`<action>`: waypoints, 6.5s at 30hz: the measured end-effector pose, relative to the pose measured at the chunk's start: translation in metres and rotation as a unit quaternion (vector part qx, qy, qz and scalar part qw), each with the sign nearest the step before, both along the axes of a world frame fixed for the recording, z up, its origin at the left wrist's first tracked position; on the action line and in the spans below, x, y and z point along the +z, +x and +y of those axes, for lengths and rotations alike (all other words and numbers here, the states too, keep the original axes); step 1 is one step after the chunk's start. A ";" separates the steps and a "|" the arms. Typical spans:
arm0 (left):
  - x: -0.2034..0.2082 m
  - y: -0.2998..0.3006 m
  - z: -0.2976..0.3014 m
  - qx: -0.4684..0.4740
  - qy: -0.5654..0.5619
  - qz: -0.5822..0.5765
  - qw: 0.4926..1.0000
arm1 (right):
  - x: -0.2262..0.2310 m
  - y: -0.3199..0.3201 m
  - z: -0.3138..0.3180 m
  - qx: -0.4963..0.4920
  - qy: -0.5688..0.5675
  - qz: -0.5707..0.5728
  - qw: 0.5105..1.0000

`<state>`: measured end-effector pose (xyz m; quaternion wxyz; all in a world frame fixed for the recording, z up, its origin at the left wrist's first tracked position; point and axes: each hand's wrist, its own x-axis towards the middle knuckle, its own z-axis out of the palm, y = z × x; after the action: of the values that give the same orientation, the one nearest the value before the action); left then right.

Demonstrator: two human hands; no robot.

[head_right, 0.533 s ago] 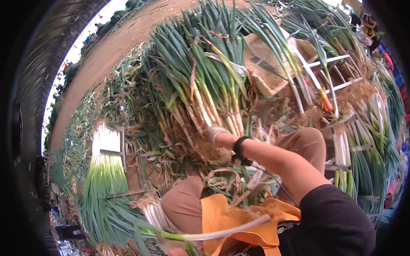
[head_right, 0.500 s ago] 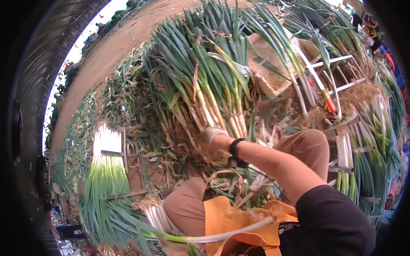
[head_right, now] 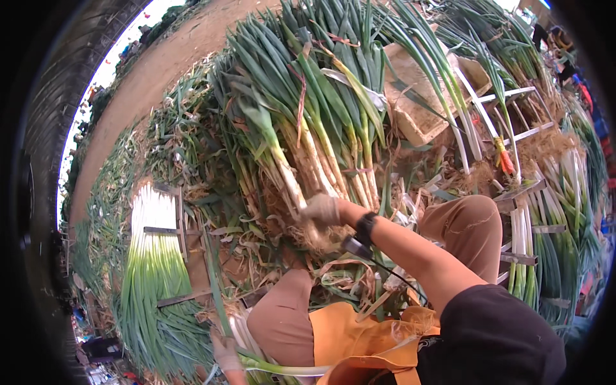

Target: The recorder is cleaning and trimming large leeks or green onions by hand and using a fixed blade tool.

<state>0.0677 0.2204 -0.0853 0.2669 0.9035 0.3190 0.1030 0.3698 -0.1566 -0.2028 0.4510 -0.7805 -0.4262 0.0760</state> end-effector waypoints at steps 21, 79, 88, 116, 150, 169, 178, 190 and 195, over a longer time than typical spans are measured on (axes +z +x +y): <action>0.006 0.147 -0.282 -0.163 -0.796 -0.078 0.578 | 0.129 -0.300 -0.148 -0.183 -0.293 0.249 0.905; 0.201 0.108 -0.321 -0.178 -0.422 -0.234 0.858 | 0.291 -0.244 -0.083 -0.131 -0.093 -0.159 0.974; 0.168 0.108 -0.309 -0.259 -0.683 -0.234 0.642 | 0.281 -0.276 -0.124 0.024 0.246 0.349 0.904; 0.213 0.086 -0.219 -0.149 -0.755 -0.333 0.544 | 0.254 -0.267 -0.036 -0.106 0.092 0.077 0.987; 0.205 0.034 -0.301 -0.353 -0.645 -0.211 0.644 | 0.267 -0.304 -0.093 -0.236 0.137 0.115 0.955; 0.209 0.052 -0.297 -0.243 -0.692 -0.304 0.608 | 0.246 -0.264 -0.097 -0.224 0.168 0.125 0.952; 0.195 0.063 -0.276 -0.216 -0.711 -0.287 0.605 | 0.183 -0.271 -0.153 -0.154 0.081 0.376 0.910; 0.184 0.066 -0.290 -0.307 -0.735 -0.271 0.541 | 0.233 -0.293 -0.114 -0.048 0.222 0.341 0.912; 0.180 0.069 -0.293 -0.308 -0.749 -0.265 0.524 | 0.231 -0.297 -0.119 -0.101 0.212 0.337 0.912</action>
<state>0.1371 -0.0723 0.0944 0.9324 0.3447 -0.1048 -0.0278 0.0725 -0.2755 0.0286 0.7282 -0.6333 -0.1738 0.1963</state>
